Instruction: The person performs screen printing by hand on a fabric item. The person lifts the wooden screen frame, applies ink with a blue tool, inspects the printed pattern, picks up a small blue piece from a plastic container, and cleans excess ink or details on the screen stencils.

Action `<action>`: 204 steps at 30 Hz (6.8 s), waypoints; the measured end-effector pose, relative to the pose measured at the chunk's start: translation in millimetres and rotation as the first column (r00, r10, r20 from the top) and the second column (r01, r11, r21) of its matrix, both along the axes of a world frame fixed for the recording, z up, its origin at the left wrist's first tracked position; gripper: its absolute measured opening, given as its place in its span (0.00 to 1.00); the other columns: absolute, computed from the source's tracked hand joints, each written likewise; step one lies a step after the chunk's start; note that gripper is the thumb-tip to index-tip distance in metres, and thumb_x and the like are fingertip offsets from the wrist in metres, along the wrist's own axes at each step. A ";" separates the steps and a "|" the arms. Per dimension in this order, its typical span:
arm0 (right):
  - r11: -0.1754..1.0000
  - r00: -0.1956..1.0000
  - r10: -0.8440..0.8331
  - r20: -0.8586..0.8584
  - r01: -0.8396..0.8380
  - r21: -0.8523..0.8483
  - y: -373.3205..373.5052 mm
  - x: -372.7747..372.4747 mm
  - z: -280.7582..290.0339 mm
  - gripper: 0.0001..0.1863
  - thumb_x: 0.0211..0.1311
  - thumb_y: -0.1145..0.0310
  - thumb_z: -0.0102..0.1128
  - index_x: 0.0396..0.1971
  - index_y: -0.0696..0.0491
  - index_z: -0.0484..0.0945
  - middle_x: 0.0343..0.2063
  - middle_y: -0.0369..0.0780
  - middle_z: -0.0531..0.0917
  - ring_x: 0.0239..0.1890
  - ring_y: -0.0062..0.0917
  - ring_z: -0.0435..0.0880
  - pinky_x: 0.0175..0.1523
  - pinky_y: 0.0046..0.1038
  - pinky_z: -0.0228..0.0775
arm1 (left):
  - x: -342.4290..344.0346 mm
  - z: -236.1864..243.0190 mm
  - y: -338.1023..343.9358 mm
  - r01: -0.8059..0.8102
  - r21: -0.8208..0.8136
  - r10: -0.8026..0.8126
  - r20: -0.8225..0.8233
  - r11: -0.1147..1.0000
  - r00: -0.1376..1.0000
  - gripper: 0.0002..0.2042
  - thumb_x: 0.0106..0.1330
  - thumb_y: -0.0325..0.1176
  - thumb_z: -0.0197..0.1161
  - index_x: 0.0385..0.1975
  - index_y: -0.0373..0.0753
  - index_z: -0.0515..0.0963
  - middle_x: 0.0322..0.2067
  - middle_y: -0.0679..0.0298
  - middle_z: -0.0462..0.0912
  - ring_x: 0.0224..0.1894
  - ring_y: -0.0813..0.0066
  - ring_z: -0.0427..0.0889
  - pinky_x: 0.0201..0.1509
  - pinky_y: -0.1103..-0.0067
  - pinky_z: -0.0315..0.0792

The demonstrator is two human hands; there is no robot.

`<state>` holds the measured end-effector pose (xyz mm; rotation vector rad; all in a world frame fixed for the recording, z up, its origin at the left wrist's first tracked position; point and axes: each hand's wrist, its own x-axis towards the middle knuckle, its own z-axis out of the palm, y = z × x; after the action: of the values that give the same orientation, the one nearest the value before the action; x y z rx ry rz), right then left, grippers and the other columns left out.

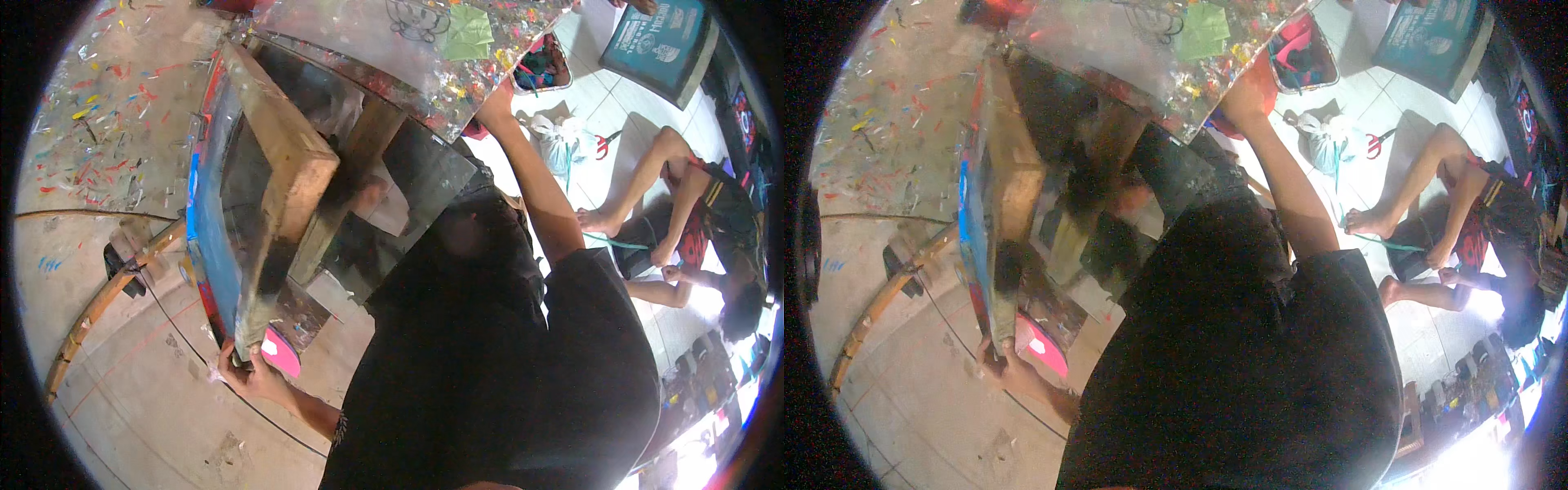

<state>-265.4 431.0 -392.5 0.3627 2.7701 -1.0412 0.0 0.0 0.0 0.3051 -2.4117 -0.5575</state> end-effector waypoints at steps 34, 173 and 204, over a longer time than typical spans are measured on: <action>0.529 0.602 -0.784 0.149 0.774 -0.347 -29.1 -27.3 -80.4 0.41 0.65 0.33 0.39 0.71 0.44 0.62 0.69 0.42 0.67 0.71 0.43 0.61 0.74 0.51 0.51 | 15.5 -17.7 0.0 0.012 0.016 -0.013 0.037 1.000 0.999 0.20 0.49 0.30 0.77 0.40 0.34 0.77 0.40 0.56 0.81 0.44 0.61 0.78 0.52 0.68 0.73; 0.628 0.445 0.734 -0.513 -0.731 0.265 -154.7 12.6 245.5 0.20 0.59 0.62 0.61 0.48 0.55 0.81 0.49 0.50 0.82 0.53 0.45 0.80 0.61 0.43 0.70 | -19.5 21.0 -2.7 0.069 -0.079 -0.078 -0.124 0.995 0.989 0.27 0.39 0.40 0.86 0.39 0.39 0.83 0.36 0.63 0.84 0.36 0.67 0.82 0.39 0.76 0.75; 0.420 0.482 0.845 -0.231 -0.866 -0.269 -62.8 114.0 393.1 0.13 0.55 0.72 0.55 0.40 0.55 0.82 0.41 0.48 0.81 0.46 0.44 0.82 0.52 0.39 0.74 | 20.6 -80.8 32.3 0.094 -0.146 -0.087 0.053 0.985 0.995 0.25 0.40 0.48 0.82 0.35 0.43 0.80 0.38 0.67 0.83 0.39 0.65 0.81 0.49 0.65 0.68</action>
<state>-151.4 368.2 0.6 -1.0766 2.1425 -1.1524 20.6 32.3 -80.8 0.1464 -2.5057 -0.4116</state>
